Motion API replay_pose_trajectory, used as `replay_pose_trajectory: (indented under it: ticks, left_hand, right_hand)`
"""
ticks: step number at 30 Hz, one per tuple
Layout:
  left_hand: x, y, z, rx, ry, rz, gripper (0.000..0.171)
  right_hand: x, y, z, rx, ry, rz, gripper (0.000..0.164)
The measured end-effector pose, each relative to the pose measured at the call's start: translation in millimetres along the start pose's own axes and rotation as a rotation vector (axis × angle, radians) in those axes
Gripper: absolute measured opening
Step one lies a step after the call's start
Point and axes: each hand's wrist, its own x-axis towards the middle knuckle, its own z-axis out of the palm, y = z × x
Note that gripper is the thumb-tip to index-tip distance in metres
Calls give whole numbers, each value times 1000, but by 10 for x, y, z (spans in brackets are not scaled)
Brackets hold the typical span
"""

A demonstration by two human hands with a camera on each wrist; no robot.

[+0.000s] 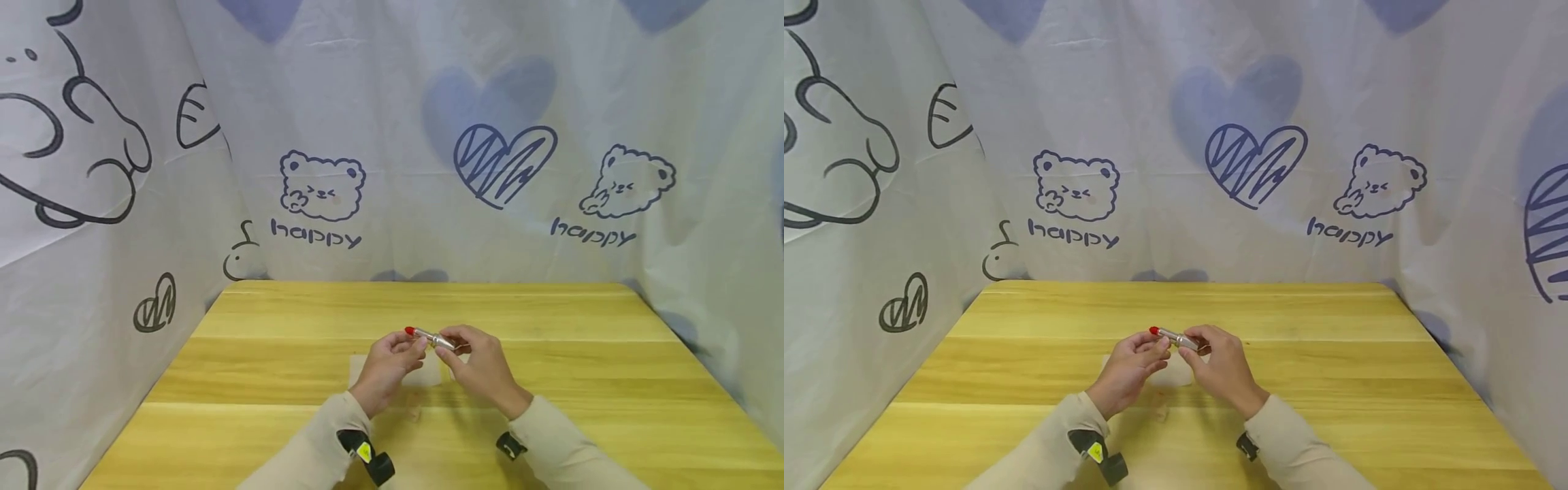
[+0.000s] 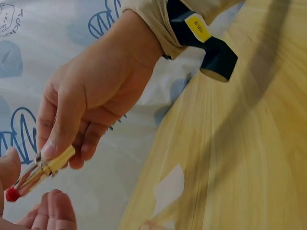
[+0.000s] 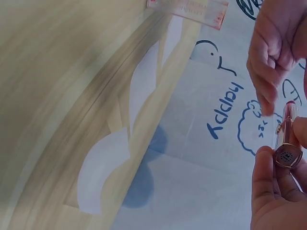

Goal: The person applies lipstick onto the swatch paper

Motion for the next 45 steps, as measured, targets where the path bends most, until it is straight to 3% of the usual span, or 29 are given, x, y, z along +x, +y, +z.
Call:
replay_pose_trajectory:
  ticks: [10, 14, 20, 27, 30, 33, 38, 45]
  left_hand:
    - [10, 22, -272, 34, -72, -59, 51]
    - [29, 38, -403, 102, -79, -63, 48]
    - [69, 9, -627, 372, -91, -6, 40]
    - [74, -50, -808, 913, -70, 55, 31]
    - [69, -91, -858, 1088, -87, 103, 28]
    - [57, -135, -898, 1182, -108, 135, 28]
    - [44, -162, -973, 1268, -133, 122, 33]
    - [135, -160, -1071, 1321, -159, 203, 30]
  right_hand:
    - [71, 59, 57, 38, -58, 80, 18]
    - [100, 69, 95, 55, -80, 139, 19]
    - [126, 97, 162, 70, -121, 195, 16]
    - [122, 147, 234, 74, -178, 217, 14]
    - [119, 169, 260, 84, -184, 233, 13]
    - [116, 195, 292, 86, -197, 259, 12]
    - [122, 219, 343, 84, -240, 294, 10]
    - [175, 208, 338, 49, -251, 287, 10]
